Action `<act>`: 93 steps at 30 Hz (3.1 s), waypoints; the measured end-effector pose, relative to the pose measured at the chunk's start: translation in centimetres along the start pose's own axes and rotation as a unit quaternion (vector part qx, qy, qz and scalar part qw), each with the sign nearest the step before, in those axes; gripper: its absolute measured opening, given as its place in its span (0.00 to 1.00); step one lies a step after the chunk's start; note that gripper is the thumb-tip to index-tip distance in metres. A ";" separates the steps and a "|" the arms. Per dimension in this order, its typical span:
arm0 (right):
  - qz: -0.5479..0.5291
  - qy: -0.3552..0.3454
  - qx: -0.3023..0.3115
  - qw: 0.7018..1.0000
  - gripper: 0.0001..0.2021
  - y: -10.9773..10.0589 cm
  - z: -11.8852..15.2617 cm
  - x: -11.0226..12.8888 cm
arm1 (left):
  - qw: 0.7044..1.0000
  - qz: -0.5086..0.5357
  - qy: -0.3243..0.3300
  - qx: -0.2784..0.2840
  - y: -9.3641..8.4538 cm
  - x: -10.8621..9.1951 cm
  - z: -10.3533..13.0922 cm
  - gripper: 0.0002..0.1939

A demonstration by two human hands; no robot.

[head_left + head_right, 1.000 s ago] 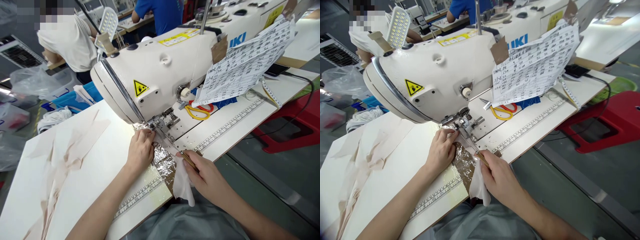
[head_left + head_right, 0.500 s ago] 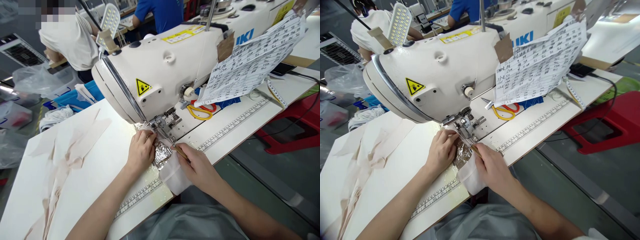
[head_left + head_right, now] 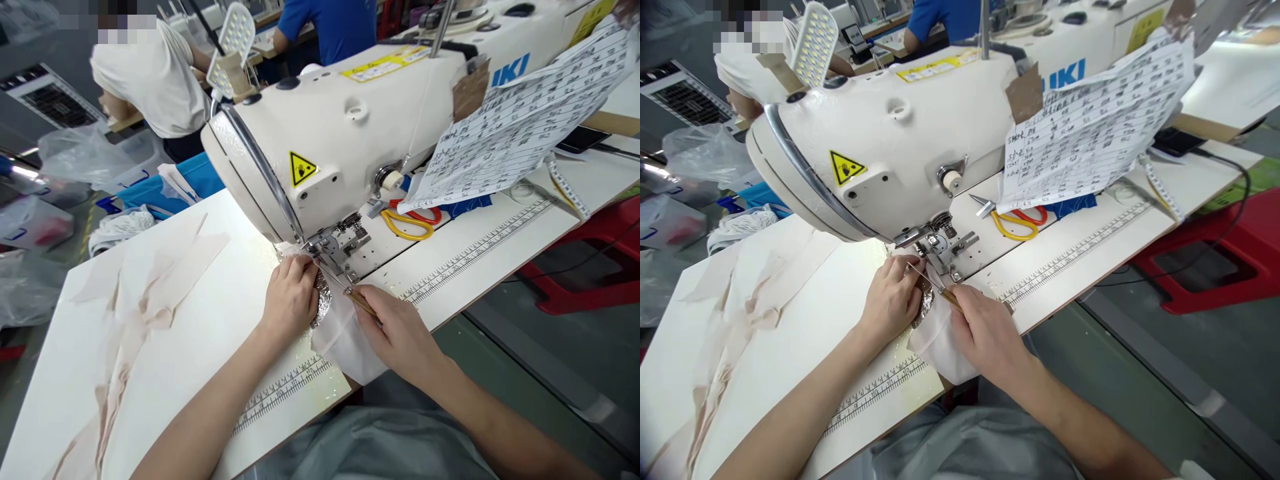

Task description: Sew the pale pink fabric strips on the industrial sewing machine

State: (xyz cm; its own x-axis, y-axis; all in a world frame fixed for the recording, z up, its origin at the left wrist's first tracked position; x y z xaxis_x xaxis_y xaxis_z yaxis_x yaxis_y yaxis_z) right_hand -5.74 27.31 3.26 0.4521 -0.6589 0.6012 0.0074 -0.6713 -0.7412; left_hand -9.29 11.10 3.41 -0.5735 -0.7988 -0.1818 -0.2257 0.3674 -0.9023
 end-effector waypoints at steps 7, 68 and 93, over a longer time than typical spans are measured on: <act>-0.082 -0.088 -0.026 0.992 0.12 -0.7 0.7 3.1 | 1.000 0.027 0.009 -0.009 0.2 0.2 0.0 0.18; 0.211 0.002 0.062 0.976 0.14 1.2 -1.9 -0.5 | 0.963 0.200 -0.173 -0.061 0.3 4.0 -1.5 0.09; 0.272 -0.005 0.056 0.961 0.15 1.2 -1.9 0.3 | 0.988 0.084 0.111 -0.067 -0.4 1.9 -1.9 0.19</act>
State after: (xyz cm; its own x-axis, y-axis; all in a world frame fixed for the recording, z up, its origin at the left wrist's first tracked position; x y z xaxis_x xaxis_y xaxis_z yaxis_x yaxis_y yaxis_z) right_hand -7.28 25.65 3.09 0.4246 -0.8982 0.1135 -0.1361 -0.1873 -0.9728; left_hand -11.79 10.34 4.17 -0.7667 -0.6028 -0.2211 -0.2064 0.5574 -0.8042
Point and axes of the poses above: each hand's wrist, its own z-axis away from the middle knuckle, its own y-axis out of the palm, x = y × z, the point moved 5 cm from there along -z, towards the middle knuckle, and after that the axes turned 10 degrees about z, right-handed, at the moved point
